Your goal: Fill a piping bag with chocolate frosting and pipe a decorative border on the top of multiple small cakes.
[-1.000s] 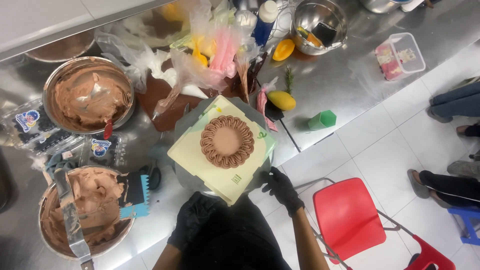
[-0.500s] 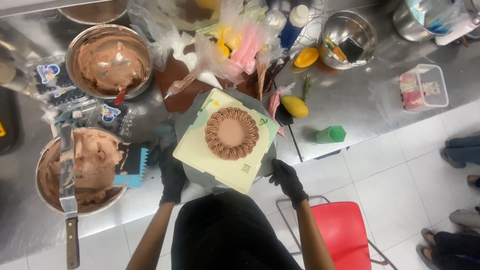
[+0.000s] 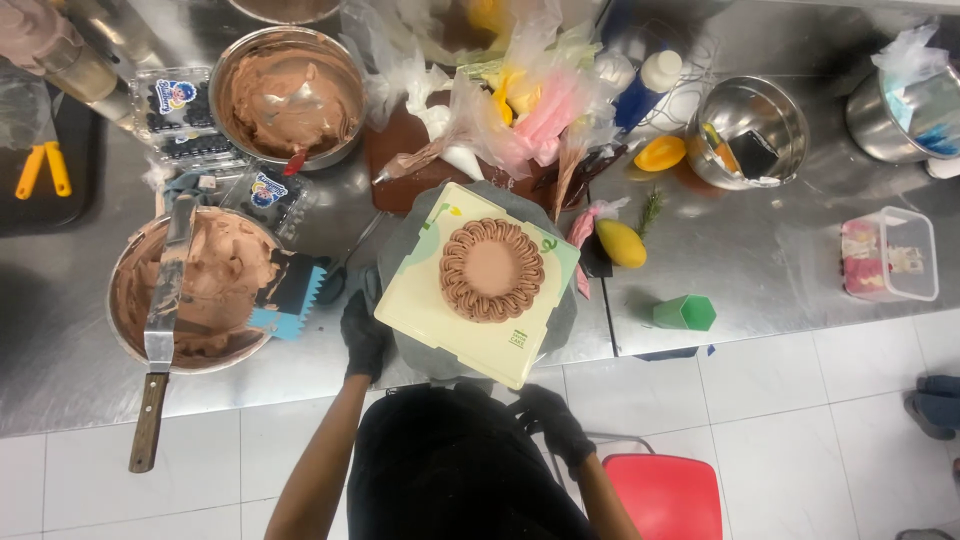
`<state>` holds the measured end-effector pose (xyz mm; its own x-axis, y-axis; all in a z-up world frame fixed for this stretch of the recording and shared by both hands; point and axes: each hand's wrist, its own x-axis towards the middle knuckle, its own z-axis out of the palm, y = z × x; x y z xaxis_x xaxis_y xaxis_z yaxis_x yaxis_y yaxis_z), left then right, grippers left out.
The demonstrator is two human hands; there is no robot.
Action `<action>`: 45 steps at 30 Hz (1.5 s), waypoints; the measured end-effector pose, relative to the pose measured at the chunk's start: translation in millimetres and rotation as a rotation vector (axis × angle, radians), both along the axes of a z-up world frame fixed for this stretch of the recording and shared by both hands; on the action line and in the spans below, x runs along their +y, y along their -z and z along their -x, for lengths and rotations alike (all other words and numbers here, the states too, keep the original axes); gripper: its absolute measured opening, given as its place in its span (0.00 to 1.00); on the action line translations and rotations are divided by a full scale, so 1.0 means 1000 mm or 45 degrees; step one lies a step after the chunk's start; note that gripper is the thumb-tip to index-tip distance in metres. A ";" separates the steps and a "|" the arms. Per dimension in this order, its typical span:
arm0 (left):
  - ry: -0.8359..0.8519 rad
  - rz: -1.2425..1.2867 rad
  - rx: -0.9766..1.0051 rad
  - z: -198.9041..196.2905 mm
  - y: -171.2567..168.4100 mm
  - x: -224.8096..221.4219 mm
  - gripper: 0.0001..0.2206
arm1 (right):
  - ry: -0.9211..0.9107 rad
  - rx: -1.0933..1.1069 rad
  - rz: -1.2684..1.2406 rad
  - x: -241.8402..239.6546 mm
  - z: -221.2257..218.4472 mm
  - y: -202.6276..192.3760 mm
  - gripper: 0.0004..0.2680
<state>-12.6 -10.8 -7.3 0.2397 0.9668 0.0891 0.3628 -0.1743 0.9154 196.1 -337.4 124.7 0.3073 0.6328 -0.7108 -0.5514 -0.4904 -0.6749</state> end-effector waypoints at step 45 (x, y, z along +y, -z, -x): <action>-0.165 0.615 0.603 0.272 -0.186 0.059 0.18 | -0.585 0.179 -0.279 0.101 0.114 0.097 0.20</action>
